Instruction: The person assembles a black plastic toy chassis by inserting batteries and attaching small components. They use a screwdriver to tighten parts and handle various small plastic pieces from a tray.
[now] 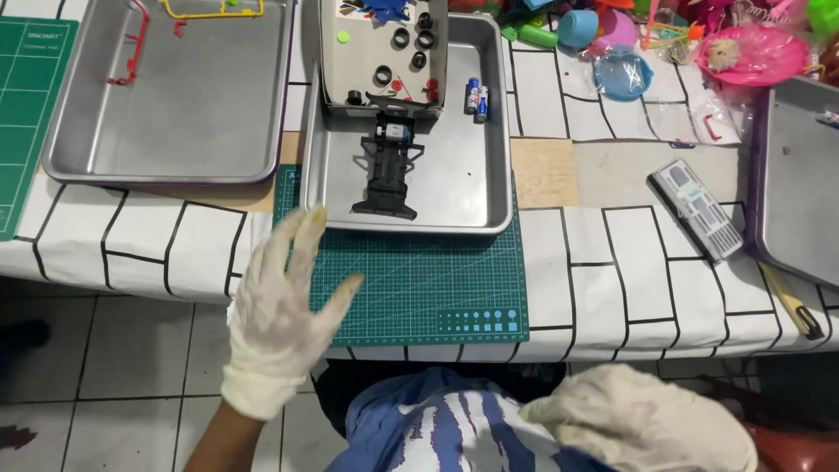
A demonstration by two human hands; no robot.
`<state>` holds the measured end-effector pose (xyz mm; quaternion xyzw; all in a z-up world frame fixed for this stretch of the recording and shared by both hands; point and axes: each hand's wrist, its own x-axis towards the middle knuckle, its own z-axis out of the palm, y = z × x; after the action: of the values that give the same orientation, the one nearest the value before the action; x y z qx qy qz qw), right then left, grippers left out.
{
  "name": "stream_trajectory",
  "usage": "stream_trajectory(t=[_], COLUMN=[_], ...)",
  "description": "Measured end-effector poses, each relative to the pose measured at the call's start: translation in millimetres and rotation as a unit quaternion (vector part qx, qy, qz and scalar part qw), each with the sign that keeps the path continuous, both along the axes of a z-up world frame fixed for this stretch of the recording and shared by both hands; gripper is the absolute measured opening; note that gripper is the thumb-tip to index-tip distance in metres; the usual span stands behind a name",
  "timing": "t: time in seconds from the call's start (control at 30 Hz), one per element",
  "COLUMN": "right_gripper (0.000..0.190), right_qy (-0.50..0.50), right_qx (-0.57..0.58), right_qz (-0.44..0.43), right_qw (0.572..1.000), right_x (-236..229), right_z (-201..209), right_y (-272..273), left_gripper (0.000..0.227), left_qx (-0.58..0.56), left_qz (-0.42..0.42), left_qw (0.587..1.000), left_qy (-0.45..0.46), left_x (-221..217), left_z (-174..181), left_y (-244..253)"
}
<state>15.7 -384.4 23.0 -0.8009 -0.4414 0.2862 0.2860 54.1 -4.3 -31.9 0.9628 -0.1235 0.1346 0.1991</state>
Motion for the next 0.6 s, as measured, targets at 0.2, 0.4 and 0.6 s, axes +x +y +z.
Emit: stream_trajectory(t=[0.2,0.4,0.6], right_gripper=[0.042,0.049,0.023], right_qy=[-0.296,-0.463,-0.406], right_qx=[0.102,-0.053,-0.194], right_qz=[-0.174,-0.179,-0.173], right_qw=[0.934,0.866,0.876], right_x=[72,119,70], right_z=[-30,-124,-75], right_y=[33,48,37], left_gripper=[0.054,0.021,0.020], left_qx=[0.084,-0.139,-0.117], left_qz=[0.058,0.013,-0.002], left_qw=[0.992,0.985,0.981], left_qy=[-0.070,-0.106,-0.153], left_x=[34,29,-11], left_z=[-36,-47,-67], left_y=[-2,-11,-27])
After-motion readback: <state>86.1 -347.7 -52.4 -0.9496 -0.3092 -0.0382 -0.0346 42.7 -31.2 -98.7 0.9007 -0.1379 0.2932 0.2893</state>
